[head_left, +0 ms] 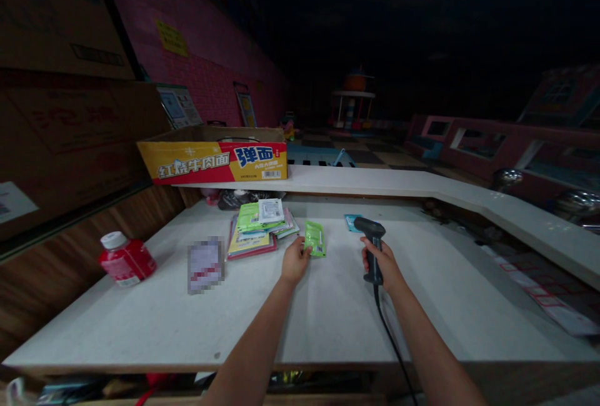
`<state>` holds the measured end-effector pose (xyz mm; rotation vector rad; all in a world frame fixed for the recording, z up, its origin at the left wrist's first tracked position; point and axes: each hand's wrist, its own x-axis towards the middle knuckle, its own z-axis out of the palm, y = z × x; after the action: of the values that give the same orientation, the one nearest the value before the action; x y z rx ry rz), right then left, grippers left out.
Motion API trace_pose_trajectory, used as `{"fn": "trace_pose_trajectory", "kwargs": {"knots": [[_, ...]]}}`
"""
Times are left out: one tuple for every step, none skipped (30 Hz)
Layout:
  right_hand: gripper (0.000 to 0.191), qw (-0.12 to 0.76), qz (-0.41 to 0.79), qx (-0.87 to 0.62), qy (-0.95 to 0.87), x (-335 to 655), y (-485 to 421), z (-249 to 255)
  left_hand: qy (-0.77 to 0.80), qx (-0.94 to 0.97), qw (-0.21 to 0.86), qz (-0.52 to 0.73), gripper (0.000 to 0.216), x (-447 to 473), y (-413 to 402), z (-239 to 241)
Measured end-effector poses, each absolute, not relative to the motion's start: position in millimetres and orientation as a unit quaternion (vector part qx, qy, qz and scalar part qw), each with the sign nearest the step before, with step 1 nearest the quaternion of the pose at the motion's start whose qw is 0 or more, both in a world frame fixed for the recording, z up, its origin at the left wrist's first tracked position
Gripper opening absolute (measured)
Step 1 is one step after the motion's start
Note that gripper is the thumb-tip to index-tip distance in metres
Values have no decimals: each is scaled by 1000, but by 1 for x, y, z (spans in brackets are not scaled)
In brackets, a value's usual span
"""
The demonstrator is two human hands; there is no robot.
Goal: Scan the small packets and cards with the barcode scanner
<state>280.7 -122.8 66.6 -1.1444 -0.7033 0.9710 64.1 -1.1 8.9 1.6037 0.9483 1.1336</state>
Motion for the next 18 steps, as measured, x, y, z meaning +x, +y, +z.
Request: {"fn": "trace_pose_trajectory", "kwargs": {"knots": [[47,682,429,-503,-311,285,-121,64,397,669,432,457,23,64,-2,10],[48,687,429,-498,-310,288,-121,61,410,684,398,454,21,63,-3,12],[49,689,432,-494,-308,291,-120,58,423,697,363,452,21,63,-4,13],[50,689,437,-490,-306,293,-121,55,436,708,327,450,22,63,-5,15],[51,691,441,-486,-301,295,-121,53,447,718,290,449,25,64,-6,17],[51,694,444,-483,-296,297,-122,50,453,729,253,447,28,64,-7,19],[51,699,445,-479,-290,298,-123,48,455,742,216,443,31,65,-9,22],[50,704,444,-476,-285,299,-124,46,451,759,182,432,31,65,-11,24],[50,708,444,-473,-280,300,-124,45,441,780,154,415,27,66,-13,27],[51,711,444,-471,-276,300,-124,45,428,804,136,391,22,66,-15,30],[52,713,445,-468,-272,301,-125,44,413,827,127,361,19,67,-18,33],[52,716,446,-464,-268,301,-125,45,399,846,126,331,19,68,-20,35],[52,721,447,-459,-264,301,-125,45,388,861,127,304,20,68,-22,36],[52,725,448,-455,-259,301,-126,46,382,870,128,284,21,69,-25,37],[51,730,448,-450,-254,300,-126,46,379,876,128,270,22,70,-26,36],[50,734,449,-445,-250,300,-127,47,378,879,127,262,24,71,-27,35],[49,738,450,-439,-246,300,-127,48,378,880,127,258,25,72,-28,34],[49,740,453,-434,-243,300,-128,48,377,881,131,256,27,74,-27,32]]}}
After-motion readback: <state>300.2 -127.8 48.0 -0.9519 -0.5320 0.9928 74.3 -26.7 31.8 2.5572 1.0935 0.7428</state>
